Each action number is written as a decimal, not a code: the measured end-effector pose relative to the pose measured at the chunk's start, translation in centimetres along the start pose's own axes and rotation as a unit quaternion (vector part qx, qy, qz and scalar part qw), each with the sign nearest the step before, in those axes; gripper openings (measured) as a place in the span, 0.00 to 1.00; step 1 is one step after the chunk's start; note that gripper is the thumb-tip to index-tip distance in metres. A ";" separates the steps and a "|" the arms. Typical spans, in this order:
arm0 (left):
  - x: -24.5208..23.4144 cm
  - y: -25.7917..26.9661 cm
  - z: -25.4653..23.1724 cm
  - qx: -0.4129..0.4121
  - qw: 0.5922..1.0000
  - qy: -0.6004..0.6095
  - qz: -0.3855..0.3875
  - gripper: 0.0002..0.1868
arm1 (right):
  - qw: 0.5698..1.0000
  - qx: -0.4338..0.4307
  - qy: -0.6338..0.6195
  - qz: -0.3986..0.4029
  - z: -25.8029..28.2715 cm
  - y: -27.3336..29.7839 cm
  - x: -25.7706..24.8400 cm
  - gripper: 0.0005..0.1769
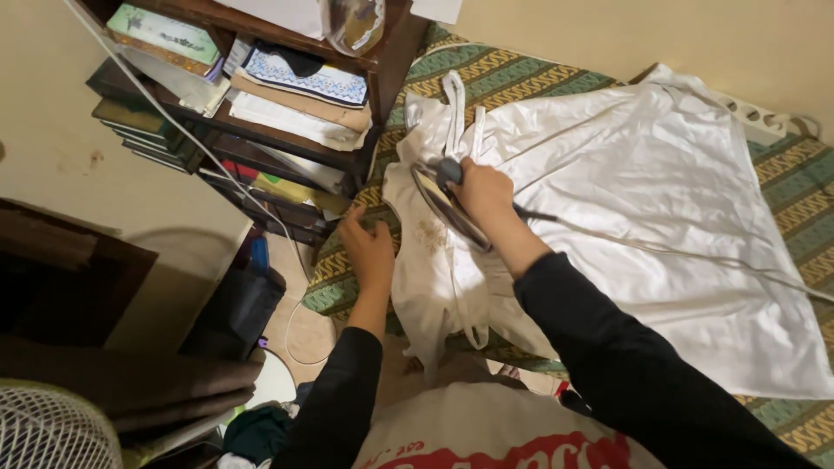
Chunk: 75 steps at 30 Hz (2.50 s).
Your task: Ironing a white dress on an ironing board.
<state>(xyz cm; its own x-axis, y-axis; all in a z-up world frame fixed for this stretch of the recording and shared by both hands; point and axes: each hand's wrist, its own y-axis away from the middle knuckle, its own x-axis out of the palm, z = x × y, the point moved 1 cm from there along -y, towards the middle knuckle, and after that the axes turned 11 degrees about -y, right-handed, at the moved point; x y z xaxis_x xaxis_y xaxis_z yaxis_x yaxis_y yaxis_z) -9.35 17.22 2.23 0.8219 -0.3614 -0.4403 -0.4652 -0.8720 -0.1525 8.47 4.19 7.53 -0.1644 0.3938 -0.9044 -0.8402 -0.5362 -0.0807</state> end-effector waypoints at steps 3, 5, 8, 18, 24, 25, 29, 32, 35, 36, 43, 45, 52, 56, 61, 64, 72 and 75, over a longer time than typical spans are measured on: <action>0.6 -0.7 -1.1 -0.026 0.979 -0.164 0.119 0.24 | 1.000 0.018 0.010 0.004 -1.8 2.9 -1.1 0.23; 1.5 -1.1 -2.1 -0.046 0.914 -0.315 0.252 0.31 | 0.995 0.098 0.017 0.002 -3.8 5.1 -2.3 0.24; 4.6 -1.3 -1.6 -0.040 0.885 -0.350 0.304 0.36 | 0.986 0.155 0.052 -0.044 -6.9 5.5 -3.5 0.26; 11.0 1.5 0.9 0.049 0.907 -0.350 0.228 0.24 | 0.985 0.169 -0.026 -0.009 -7.6 7.0 -4.2 0.26; 8.9 1.2 0.3 0.054 0.909 -0.360 0.202 0.19 | 0.966 0.230 0.041 -0.112 -19.9 6.8 -9.2 0.26; 9.2 1.3 0.4 0.064 0.907 -0.373 0.182 0.20 | 0.960 0.257 0.016 -0.112 -22.6 6.0 -9.3 0.27; 9.5 2.3 0.1 0.105 0.901 -0.400 0.126 0.20 | 0.952 0.276 -0.116 -0.071 -23.9 5.9 -8.0 0.31; 9.8 2.8 -0.5 0.107 0.900 -0.407 0.111 0.21 | 0.979 0.185 -0.082 -0.014 -14.7 7.7 -4.6 0.25; 9.4 2.9 -0.6 0.126 0.894 -0.426 0.061 0.23 | 0.985 0.158 -0.054 0.040 -10.6 9.0 -7.8 0.23; 9.6 2.8 -0.3 0.123 0.894 -0.428 0.059 0.23 | 0.985 0.155 -0.054 0.043 -12.4 8.8 -8.3 0.23; 10.4 2.8 -0.3 0.060 0.895 -0.441 0.030 0.23 | 0.964 0.238 0.013 -0.118 -32.7 7.9 -12.9 0.25; 9.6 3.7 -2.0 0.033 0.894 -0.447 0.029 0.23 | 0.946 0.291 0.024 -0.140 -37.6 8.7 -15.2 0.27; 11.6 7.6 -6.1 0.154 0.845 -0.473 -0.198 0.36 | 0.970 0.211 -0.106 -0.064 -35.2 8.2 -15.8 0.28; 16.2 13.1 -7.9 0.224 0.918 -0.322 -0.061 0.20 | 0.996 0.044 -0.064 0.044 -23.1 11.2 -10.4 0.20; 17.6 15.7 -6.7 0.252 0.928 -0.275 -0.017 0.16 | 0.999 0.025 -0.031 0.005 -25.1 9.8 -10.8 0.17; 17.7 16.1 -5.9 0.256 0.933 -0.252 -0.021 0.14 | 0.998 0.050 0.010 -0.022 -27.5 7.8 -12.5 0.19; 17.2 15.9 -6.7 0.233 0.931 -0.281 -0.021 0.12 | 0.997 0.031 -0.072 0.024 -25.4 13.0 -13.0 0.23; 17.6 15.5 -5.7 0.267 0.892 -0.361 -0.060 0.11 | 0.995 0.072 -0.055 0.033 -28.5 13.5 -15.0 0.23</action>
<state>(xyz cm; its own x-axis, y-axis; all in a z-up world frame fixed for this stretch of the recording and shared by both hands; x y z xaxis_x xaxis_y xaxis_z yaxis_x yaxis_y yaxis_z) -0.22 -4.57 -2.86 0.5406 0.1985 -0.8175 -0.6366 -0.5388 -0.5518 14.33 -30.25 8.11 -0.2712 0.4455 -0.8532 -0.8898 -0.4542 0.0456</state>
